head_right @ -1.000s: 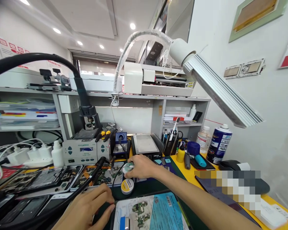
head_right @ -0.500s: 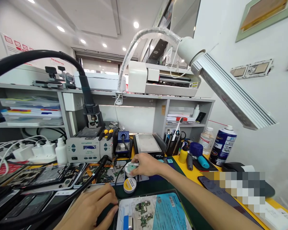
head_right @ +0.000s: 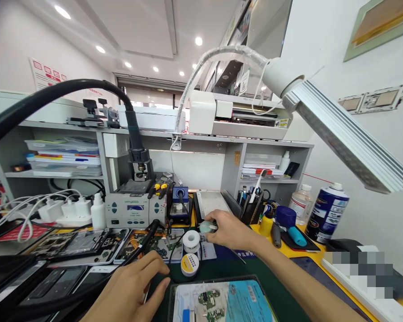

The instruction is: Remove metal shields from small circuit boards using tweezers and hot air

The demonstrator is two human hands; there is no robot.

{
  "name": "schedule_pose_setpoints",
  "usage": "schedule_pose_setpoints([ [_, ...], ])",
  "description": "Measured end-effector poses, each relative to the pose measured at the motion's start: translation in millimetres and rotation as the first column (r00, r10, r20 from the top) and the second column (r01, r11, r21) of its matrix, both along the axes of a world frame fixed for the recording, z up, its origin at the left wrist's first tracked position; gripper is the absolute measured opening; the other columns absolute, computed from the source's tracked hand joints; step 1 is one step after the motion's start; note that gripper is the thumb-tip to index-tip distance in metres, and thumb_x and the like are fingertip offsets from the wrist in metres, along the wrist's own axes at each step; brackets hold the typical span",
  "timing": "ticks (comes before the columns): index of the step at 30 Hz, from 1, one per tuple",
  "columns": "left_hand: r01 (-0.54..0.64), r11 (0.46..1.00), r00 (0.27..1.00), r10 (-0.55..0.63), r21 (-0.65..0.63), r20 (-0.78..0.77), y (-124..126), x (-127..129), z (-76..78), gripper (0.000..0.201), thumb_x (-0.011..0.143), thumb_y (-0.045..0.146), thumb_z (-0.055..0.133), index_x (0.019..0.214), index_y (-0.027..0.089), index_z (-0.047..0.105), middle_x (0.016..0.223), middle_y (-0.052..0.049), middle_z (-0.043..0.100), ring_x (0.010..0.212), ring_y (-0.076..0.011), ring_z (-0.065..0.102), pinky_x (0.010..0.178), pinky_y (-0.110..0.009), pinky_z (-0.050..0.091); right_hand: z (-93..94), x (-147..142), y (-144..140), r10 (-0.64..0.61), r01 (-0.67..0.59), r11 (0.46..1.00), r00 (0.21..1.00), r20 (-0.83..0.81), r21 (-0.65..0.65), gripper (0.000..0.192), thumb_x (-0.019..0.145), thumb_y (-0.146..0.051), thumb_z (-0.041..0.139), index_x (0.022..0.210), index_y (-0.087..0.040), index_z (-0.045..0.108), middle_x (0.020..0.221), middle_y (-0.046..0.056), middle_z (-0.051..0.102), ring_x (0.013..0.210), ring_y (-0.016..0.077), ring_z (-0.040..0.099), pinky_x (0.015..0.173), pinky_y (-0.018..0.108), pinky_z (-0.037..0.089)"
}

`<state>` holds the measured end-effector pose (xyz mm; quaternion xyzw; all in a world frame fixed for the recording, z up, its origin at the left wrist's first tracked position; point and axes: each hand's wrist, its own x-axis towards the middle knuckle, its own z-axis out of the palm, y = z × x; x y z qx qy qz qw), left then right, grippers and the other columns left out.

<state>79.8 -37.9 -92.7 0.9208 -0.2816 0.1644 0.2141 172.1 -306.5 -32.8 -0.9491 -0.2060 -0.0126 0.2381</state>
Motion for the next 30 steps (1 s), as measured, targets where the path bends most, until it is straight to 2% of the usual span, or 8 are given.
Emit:
schedule_pose_setpoints([
  [5,-0.036,0.997,0.999,0.034,-0.069,-0.025,-2,-1,1.7,0.014,0.091,0.019,0.052,0.095,0.024,0.065,0.094,0.000,0.066,0.060,-0.0143,0.061,0.054,-0.025,0.043,38.4,10,0,-0.070,0.064,0.992,0.996,0.053,0.112,0.050,0.084,-0.043,0.068,0.124,-0.013,0.064,0.132,0.019,0.062,0.093,0.0267,0.066,0.072,0.033,0.051],
  [6,-0.035,0.997,0.999,0.033,-0.073,-0.027,-3,-1,1.6,0.014,0.091,0.019,0.052,0.096,0.024,0.065,0.095,0.000,0.066,0.057,-0.0135,0.059,0.053,-0.025,0.042,47.3,14,7,-0.062,0.055,0.990,0.997,0.053,0.129,0.049,0.084,-0.044,0.069,0.122,-0.014,0.064,0.134,0.019,0.061,0.087,0.0243,0.066,0.068,0.032,0.051],
  [8,-0.035,0.997,0.999,0.033,-0.069,-0.030,-4,-1,0.6,0.014,0.090,0.019,0.053,0.096,0.023,0.065,0.096,0.000,0.067,0.053,-0.0123,0.057,0.052,-0.026,0.041,63.4,24,28,-0.035,0.029,0.988,0.999,0.034,0.154,0.048,0.085,-0.045,0.068,0.119,-0.013,0.063,0.134,0.019,0.061,0.062,0.0150,0.060,0.053,0.029,0.046],
  [11,-0.032,0.998,0.999,0.032,-0.045,-0.010,-3,1,-3.9,0.015,0.089,0.019,0.055,0.096,0.024,0.066,0.097,0.000,0.068,0.054,-0.0131,0.058,0.053,-0.026,0.043,78.4,44,68,0.035,-0.037,0.985,0.999,0.015,0.169,0.044,0.081,-0.038,0.074,0.116,-0.012,0.064,0.129,0.017,0.064,0.052,0.0078,0.053,0.049,0.025,0.044],
  [15,-0.016,1.000,0.997,0.016,-0.010,0.080,-1,8,-14.9,0.017,0.086,0.018,0.055,0.095,0.026,0.067,0.094,-0.001,0.069,0.071,-0.0198,0.069,0.060,-0.029,0.050,82.2,76,114,0.095,-0.092,0.984,0.995,-0.016,0.152,0.040,0.077,-0.028,0.080,0.111,-0.012,0.065,0.117,0.010,0.068,0.051,0.0071,0.054,0.047,0.023,0.045],
  [19,0.013,1.000,0.978,-0.018,0.023,0.206,-1,12,-23.2,0.016,0.083,0.016,0.057,0.094,0.025,0.066,0.092,-0.001,0.069,0.070,-0.0214,0.070,0.059,-0.031,0.053,80.5,103,142,0.093,-0.091,0.989,0.995,-0.017,0.120,0.029,0.090,-0.026,0.073,0.112,-0.012,0.062,0.096,0.004,0.068,0.055,0.0078,0.055,0.049,0.020,0.047],
  [24,0.029,0.999,0.967,-0.039,0.040,0.254,-2,12,-23.4,0.014,0.082,0.015,0.059,0.092,0.024,0.063,0.089,-0.002,0.068,0.068,-0.0217,0.069,0.052,-0.031,0.050,78.8,120,157,0.090,-0.087,0.994,0.995,-0.044,0.068,0.021,0.097,-0.030,0.068,0.108,-0.012,0.063,0.087,0.001,0.066,0.059,0.0097,0.059,0.056,0.023,0.052],
  [30,0.051,0.997,0.963,-0.063,0.052,0.261,-3,10,-23.5,0.014,0.082,0.015,0.060,0.093,0.024,0.062,0.089,-0.002,0.067,0.071,-0.0219,0.069,0.051,-0.030,0.049,75.6,122,160,0.113,-0.112,0.994,0.989,-0.097,0.016,0.019,0.096,-0.030,0.070,0.099,-0.012,0.066,0.081,0.000,0.068,0.059,0.0109,0.062,0.062,0.026,0.055],
])
